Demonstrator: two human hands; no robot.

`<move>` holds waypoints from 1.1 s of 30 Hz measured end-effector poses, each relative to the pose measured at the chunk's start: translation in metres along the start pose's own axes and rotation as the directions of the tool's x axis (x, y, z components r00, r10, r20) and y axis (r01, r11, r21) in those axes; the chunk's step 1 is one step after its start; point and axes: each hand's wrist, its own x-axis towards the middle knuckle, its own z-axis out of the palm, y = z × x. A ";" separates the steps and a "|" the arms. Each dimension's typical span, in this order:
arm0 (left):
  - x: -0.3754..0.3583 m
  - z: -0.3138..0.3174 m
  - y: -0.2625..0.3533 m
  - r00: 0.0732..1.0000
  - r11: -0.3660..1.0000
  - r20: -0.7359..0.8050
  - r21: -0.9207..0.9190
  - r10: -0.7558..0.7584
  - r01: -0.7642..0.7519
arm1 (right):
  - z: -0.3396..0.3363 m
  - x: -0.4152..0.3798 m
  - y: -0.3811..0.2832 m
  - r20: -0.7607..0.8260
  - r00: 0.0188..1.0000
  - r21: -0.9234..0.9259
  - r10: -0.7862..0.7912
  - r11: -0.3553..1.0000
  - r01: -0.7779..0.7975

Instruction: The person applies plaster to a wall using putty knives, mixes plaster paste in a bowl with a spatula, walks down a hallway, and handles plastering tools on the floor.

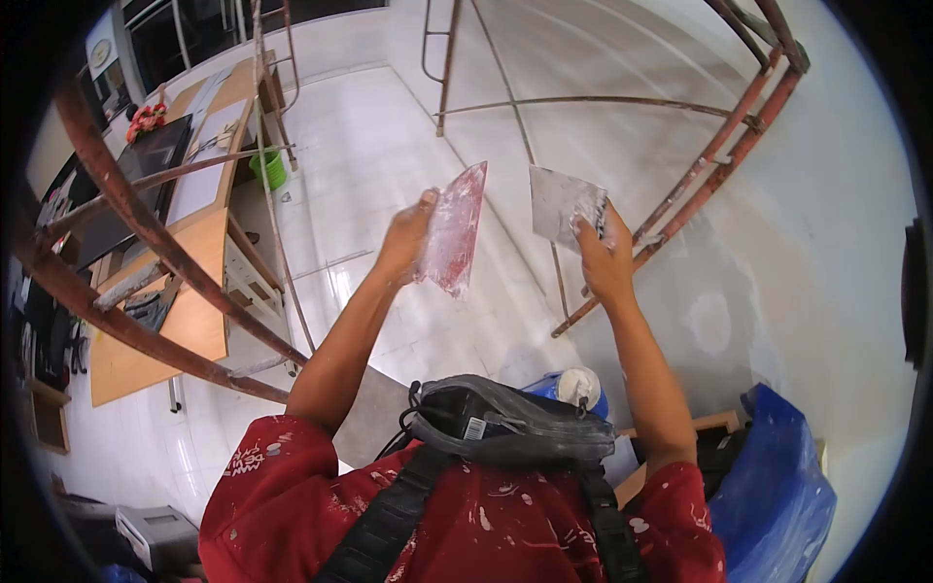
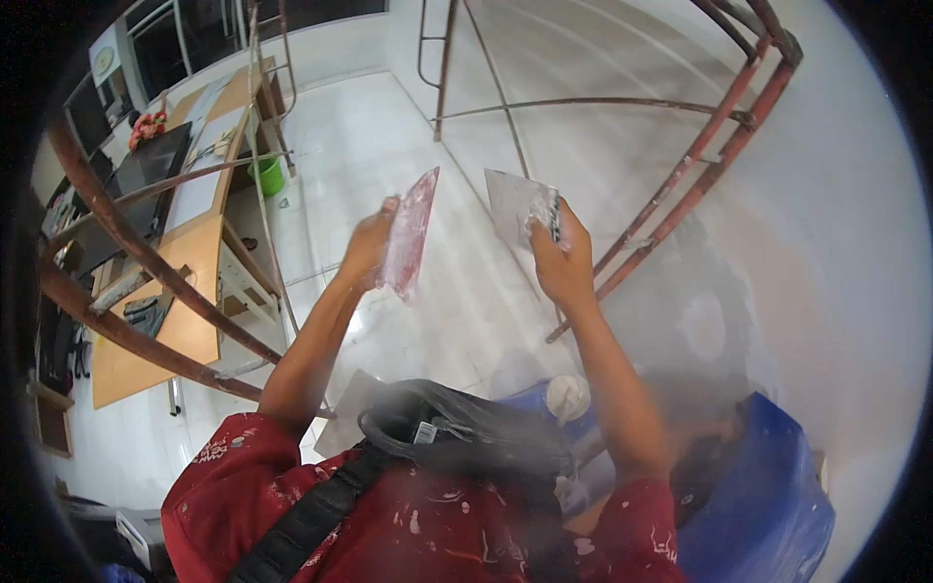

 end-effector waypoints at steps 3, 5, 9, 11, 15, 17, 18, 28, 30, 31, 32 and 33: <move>0.022 -0.018 -0.038 0.944 0.940 0.272 -0.230 -0.187 0.253 | 0.025 -0.001 -0.006 -0.057 0.998 0.333 -0.009 0.943 0.027; 0.009 -0.006 -0.028 0.906 0.922 0.357 -0.219 -0.228 0.318 | 0.034 0.001 -0.009 -0.058 0.997 0.262 -0.043 0.963 0.057; 0.019 0.000 -0.046 0.861 0.931 0.465 -0.174 -0.209 0.320 | 0.047 0.007 -0.032 0.028 0.998 -0.056 -0.049 0.997 0.051; 0.002 0.012 -0.031 0.935 0.975 0.289 -0.022 -0.207 0.223 | 0.058 -0.001 -0.030 0.065 0.900 -0.244 -0.431 0.868 0.433; -0.018 0.008 -0.017 0.966 0.972 0.163 0.156 -0.202 0.177 | 0.051 -0.016 -0.035 0.062 0.935 -0.262 -0.348 0.899 0.352; -0.005 -0.005 -0.031 0.954 0.967 0.168 0.099 -0.247 0.233 | 0.040 -0.018 -0.043 0.034 0.990 -0.243 -0.140 0.959 0.144; 0.003 -0.010 -0.037 0.949 0.964 0.171 0.068 -0.264 0.256 | 0.033 -0.015 -0.046 0.028 0.997 -0.244 -0.069 0.967 0.074; 0.025 -0.017 -0.051 0.959 0.948 0.153 -0.178 -0.238 0.263 | 0.077 -0.063 -0.041 0.484 0.744 -0.110 -0.461 0.811 0.574; 0.028 -0.021 -0.048 0.930 0.919 0.308 -0.269 -0.202 0.288 | 0.072 -0.063 -0.041 0.479 0.780 -0.058 -0.403 0.872 0.486; 0.030 -0.024 -0.046 0.908 0.899 0.381 -0.313 -0.176 0.305 | 0.066 -0.056 -0.045 0.387 0.871 -0.065 -0.302 0.933 0.353; 0.033 -0.024 -0.044 0.908 0.884 0.341 -0.306 -0.244 0.352 | 0.064 -0.043 -0.046 0.243 0.895 -0.052 -0.373 0.917 0.397; 0.032 -0.022 -0.043 0.899 0.880 0.369 -0.311 -0.237 0.359 | 0.056 -0.035 -0.058 0.206 0.958 -0.112 -0.201 0.967 0.227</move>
